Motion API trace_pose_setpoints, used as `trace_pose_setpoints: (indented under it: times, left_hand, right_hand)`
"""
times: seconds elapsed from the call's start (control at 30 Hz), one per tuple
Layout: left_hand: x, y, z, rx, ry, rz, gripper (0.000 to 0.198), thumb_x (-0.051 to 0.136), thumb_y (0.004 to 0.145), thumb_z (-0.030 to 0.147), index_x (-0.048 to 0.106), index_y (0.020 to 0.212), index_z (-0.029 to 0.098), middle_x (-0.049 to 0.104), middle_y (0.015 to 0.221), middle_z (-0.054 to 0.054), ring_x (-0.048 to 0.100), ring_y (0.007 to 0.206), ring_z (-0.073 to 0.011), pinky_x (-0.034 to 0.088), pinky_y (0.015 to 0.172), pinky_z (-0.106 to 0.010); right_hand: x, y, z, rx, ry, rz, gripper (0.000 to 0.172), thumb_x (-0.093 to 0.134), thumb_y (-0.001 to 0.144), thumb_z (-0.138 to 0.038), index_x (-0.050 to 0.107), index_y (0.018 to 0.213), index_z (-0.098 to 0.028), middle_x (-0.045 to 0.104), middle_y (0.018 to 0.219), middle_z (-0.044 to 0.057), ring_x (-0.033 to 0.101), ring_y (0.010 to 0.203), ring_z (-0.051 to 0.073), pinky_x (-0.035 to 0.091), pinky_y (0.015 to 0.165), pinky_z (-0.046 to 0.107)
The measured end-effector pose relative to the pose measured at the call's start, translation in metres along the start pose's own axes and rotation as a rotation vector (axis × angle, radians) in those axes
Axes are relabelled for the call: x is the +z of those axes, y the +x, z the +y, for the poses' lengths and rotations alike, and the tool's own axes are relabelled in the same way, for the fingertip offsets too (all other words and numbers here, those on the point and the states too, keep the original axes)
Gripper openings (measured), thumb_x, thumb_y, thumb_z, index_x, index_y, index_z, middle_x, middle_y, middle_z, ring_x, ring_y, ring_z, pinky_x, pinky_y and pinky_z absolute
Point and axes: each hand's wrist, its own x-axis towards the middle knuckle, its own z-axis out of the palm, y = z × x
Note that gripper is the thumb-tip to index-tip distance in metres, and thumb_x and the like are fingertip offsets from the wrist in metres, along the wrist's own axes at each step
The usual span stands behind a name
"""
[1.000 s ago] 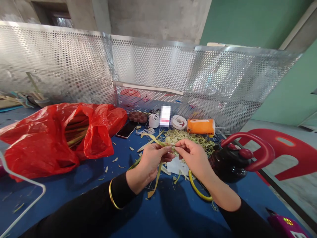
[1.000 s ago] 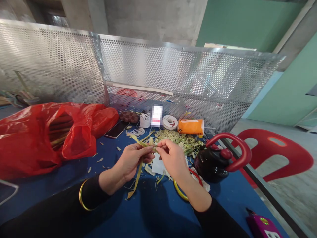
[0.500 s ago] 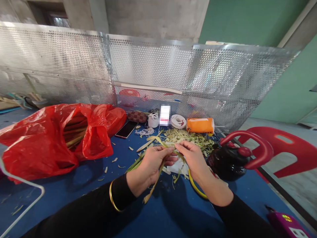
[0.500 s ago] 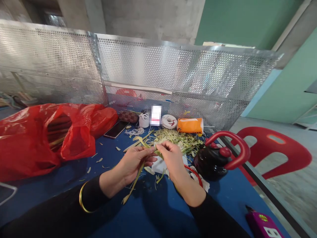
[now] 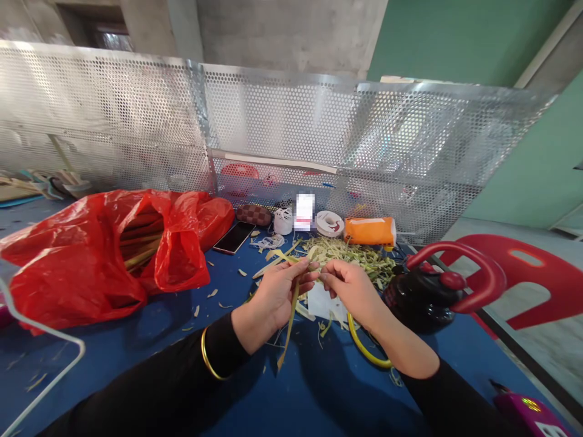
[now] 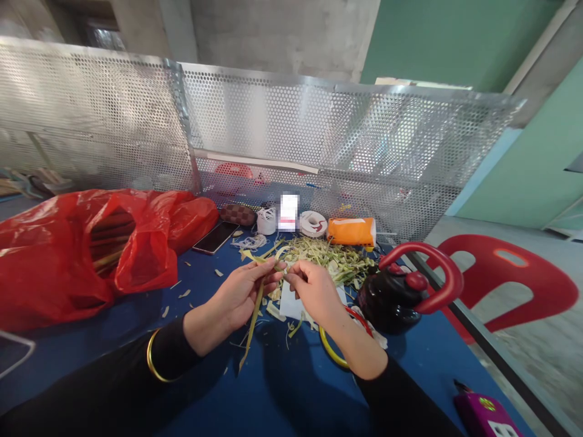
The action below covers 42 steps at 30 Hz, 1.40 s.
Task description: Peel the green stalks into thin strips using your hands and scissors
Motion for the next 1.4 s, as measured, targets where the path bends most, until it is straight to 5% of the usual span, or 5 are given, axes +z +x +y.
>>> trace_pose_setpoints:
  times: [0.2, 0.37, 0.73, 1.07, 1.4]
  left_hand:
    - [-0.002, 0.000, -0.001, 0.004, 0.018, -0.046, 0.010, 0.058, 0.083, 0.009, 0.065, 0.076, 0.009, 0.069, 0.071, -0.007, 0.064, 0.060, -0.0081, 0.052, 0.058, -0.015]
    - [0.000, -0.004, -0.004, 0.024, 0.241, -0.086, 0.007, 0.065, 0.078, 0.011, 0.066, 0.071, 0.008, 0.071, 0.071, -0.009, 0.065, 0.057, -0.0110, 0.051, 0.055, -0.018]
    - [0.002, -0.018, -0.023, -0.196, 0.515, -0.295, 0.013, 0.069, 0.071, 0.020, 0.067, 0.064, 0.009, 0.070, 0.067, -0.010, 0.065, 0.052, -0.0133, 0.048, 0.052, -0.021]
    - [-0.007, 0.005, 0.009, -0.097, 0.203, -0.138, 0.011, 0.062, 0.075, 0.013, 0.064, 0.065, 0.009, 0.066, 0.059, -0.006, 0.060, 0.051, -0.0091, 0.041, 0.044, -0.015]
    - [-0.008, 0.005, 0.028, -0.141, 0.148, -0.095, 0.013, 0.058, 0.081, 0.011, 0.065, 0.070, 0.009, 0.068, 0.067, -0.008, 0.065, 0.060, -0.0098, 0.048, 0.048, -0.013]
  right_hand:
    - [-0.004, -0.001, -0.001, -0.040, -0.118, -0.016, 0.019, 0.056, 0.081, -0.030, 0.053, 0.063, -0.021, 0.058, 0.056, -0.002, 0.054, 0.051, 0.015, 0.040, 0.054, 0.027]
    - [-0.012, -0.012, -0.018, -0.382, -0.413, 0.398, 0.015, 0.053, 0.086, -0.029, 0.065, 0.081, -0.021, 0.065, 0.082, 0.006, 0.058, 0.077, 0.021, 0.042, 0.073, 0.033]
    - [-0.004, -0.009, -0.015, -0.020, 0.012, 0.009, 0.025, 0.059, 0.079, -0.033, 0.053, 0.059, -0.020, 0.044, 0.052, -0.005, 0.041, 0.050, 0.012, 0.032, 0.049, 0.026]
    - [0.004, -0.031, -0.027, -1.000, -0.803, -0.007, 0.018, 0.047, 0.090, -0.012, 0.064, 0.087, -0.017, 0.064, 0.071, 0.005, 0.056, 0.067, 0.017, 0.039, 0.067, 0.034]
    - [0.020, -0.018, -0.008, -1.126, -1.090, -0.086, 0.026, 0.041, 0.089, -0.008, 0.062, 0.104, -0.005, 0.065, 0.087, 0.013, 0.057, 0.081, 0.024, 0.045, 0.080, 0.040]
